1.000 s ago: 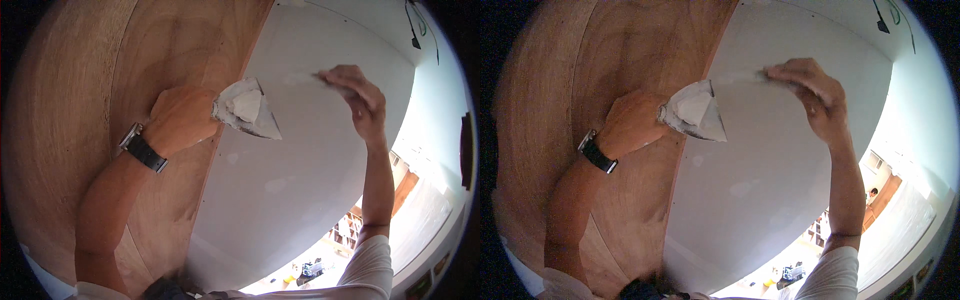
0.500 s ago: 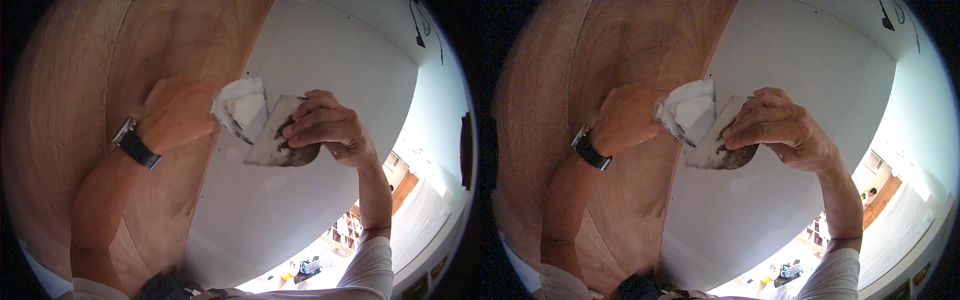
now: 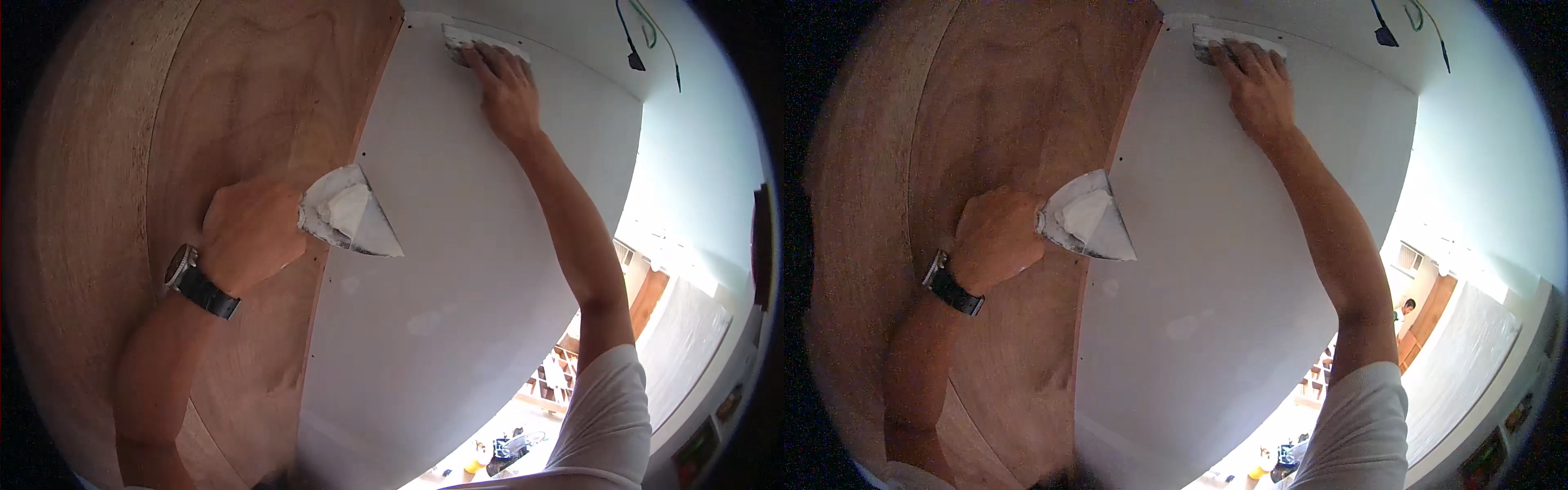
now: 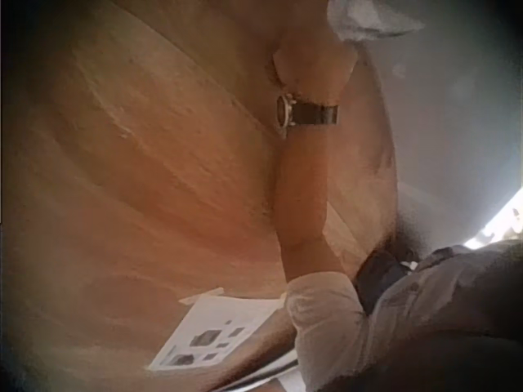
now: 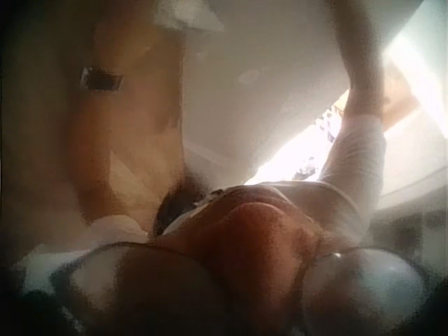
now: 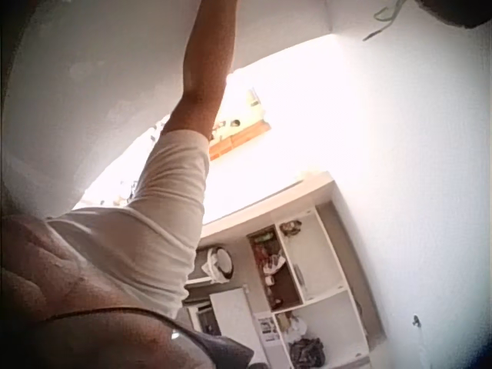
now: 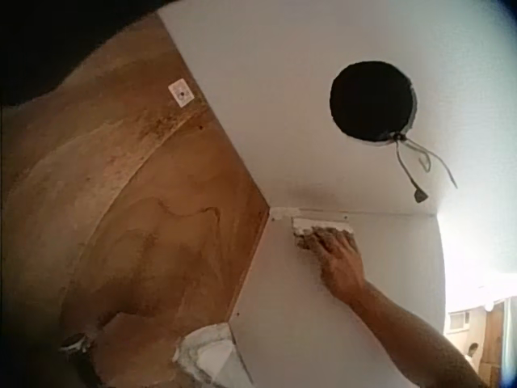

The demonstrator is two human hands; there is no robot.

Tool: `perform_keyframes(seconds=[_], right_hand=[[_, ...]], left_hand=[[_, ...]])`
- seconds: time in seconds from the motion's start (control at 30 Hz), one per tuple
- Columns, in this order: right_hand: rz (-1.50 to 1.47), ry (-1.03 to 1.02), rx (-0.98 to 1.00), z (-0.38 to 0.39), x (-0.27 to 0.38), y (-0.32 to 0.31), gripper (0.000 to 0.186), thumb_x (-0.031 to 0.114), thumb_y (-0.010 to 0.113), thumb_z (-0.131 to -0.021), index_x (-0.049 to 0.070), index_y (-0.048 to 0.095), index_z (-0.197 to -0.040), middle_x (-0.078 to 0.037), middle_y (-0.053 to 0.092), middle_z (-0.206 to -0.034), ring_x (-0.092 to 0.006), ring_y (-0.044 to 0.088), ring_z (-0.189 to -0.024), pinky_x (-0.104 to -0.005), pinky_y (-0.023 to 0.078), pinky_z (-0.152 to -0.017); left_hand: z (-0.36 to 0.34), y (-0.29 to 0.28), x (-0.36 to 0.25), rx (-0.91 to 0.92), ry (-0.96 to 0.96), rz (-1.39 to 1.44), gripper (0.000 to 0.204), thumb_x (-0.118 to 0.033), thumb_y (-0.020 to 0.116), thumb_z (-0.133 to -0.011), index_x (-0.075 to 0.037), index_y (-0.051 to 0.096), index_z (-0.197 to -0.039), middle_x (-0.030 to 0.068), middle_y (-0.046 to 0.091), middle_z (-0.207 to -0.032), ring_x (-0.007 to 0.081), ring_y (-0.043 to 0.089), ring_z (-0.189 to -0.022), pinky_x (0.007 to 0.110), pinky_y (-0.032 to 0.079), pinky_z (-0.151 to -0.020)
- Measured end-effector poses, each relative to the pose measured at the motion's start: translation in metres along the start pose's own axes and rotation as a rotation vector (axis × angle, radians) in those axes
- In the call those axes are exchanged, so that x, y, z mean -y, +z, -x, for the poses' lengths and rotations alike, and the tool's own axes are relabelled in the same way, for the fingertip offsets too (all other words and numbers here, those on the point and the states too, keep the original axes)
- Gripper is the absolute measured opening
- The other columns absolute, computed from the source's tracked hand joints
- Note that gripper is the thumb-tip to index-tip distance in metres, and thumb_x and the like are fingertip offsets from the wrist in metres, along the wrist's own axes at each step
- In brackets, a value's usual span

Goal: The person applies joint compound to a wall corner using two putty knives, spreading and smoothing the material along the ceiling and wall junction.

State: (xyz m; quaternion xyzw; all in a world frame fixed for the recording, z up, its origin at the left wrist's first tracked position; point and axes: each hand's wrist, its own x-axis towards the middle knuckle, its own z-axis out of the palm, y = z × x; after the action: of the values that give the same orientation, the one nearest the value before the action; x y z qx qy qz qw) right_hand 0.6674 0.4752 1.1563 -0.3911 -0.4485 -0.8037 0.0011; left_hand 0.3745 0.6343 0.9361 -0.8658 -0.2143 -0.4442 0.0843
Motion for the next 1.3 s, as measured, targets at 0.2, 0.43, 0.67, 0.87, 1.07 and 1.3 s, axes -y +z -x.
perform_keyframes(seconds=[0.2,0.43,0.67,0.87,1.07,1.3], right_hand=[[0.172,0.036,0.076,-0.025,-0.005,0.062,0.055,0.003,0.058,-0.089,0.02,0.06,-0.141,-0.006,0.056,-0.144,-0.0294,0.05,-0.135,-0.057,0.039,-0.113],[0.238,0.147,0.257,-0.029,-0.005,0.075,0.046,0.016,0.053,-0.098,0.023,0.059,-0.142,-0.004,0.05,-0.151,-0.0282,0.045,-0.14,-0.0565,0.037,-0.115],[0.225,0.121,0.467,-0.054,-0.007,0.06,0.051,0.013,0.058,-0.092,0.024,0.061,-0.141,-0.004,0.061,-0.141,-0.0286,0.051,-0.133,-0.0546,0.04,-0.11],[0.138,0.304,0.716,-0.093,0.015,0.047,0.04,0.019,0.049,-0.104,0.02,0.06,-0.143,0.0,0.053,-0.152,-0.0277,0.042,-0.142,-0.0521,0.033,-0.117],[0.126,0.115,0.499,-0.078,0.003,0.036,0.038,0.011,0.054,-0.099,0.022,0.067,-0.134,-0.011,0.074,-0.118,-0.0274,0.067,-0.116,-0.0532,0.05,-0.101],[-0.403,0.445,0.285,-0.023,0.029,-0.065,0.017,0.016,0.061,-0.1,0.006,0.068,-0.11,-0.017,0.073,-0.1,-0.0322,0.07,-0.083,-0.0404,0.055,-0.077]], left_hand=[[0.003,-0.003,-0.001,-0.057,0.02,0.03,0.015,-0.013,0.065,-0.075,-0.001,0.073,-0.08,0.0219,0.071,-0.083,0.0399,0.07,-0.078,0.049,0.055,-0.069],[-0.002,-0.005,-0.001,0.094,-0.056,-0.018,0.035,-0.013,0.071,-0.07,-0.005,0.076,-0.104,0.0232,0.073,-0.093,0.0425,0.07,-0.089,0.051,0.057,-0.08],[-0.001,-0.007,-0.004,0.1,-0.067,0.037,0.032,-0.014,0.072,-0.071,-0.001,0.076,-0.1,0.0234,0.073,-0.094,0.0415,0.071,-0.089,0.05,0.057,-0.081],[-0.001,-0.009,0.001,0.143,-0.101,0.021,0.034,-0.015,0.073,-0.073,-0.001,0.076,-0.104,0.0238,0.073,-0.099,0.0417,0.07,-0.091,0.05,0.056,-0.082],[0.001,-0.016,0.0,0.098,-0.119,0.088,0.035,-0.016,0.073,-0.075,-0.001,0.074,-0.106,0.0246,0.072,-0.103,0.0427,0.07,-0.094,0.05,0.056,-0.084],[0.003,-0.012,-0.008,0.128,-0.058,0.278,0.043,-0.029,0.081,-0.075,0.001,0.073,-0.103,0.0264,0.071,-0.104,0.0432,0.069,-0.096,0.05,0.054,-0.083]])
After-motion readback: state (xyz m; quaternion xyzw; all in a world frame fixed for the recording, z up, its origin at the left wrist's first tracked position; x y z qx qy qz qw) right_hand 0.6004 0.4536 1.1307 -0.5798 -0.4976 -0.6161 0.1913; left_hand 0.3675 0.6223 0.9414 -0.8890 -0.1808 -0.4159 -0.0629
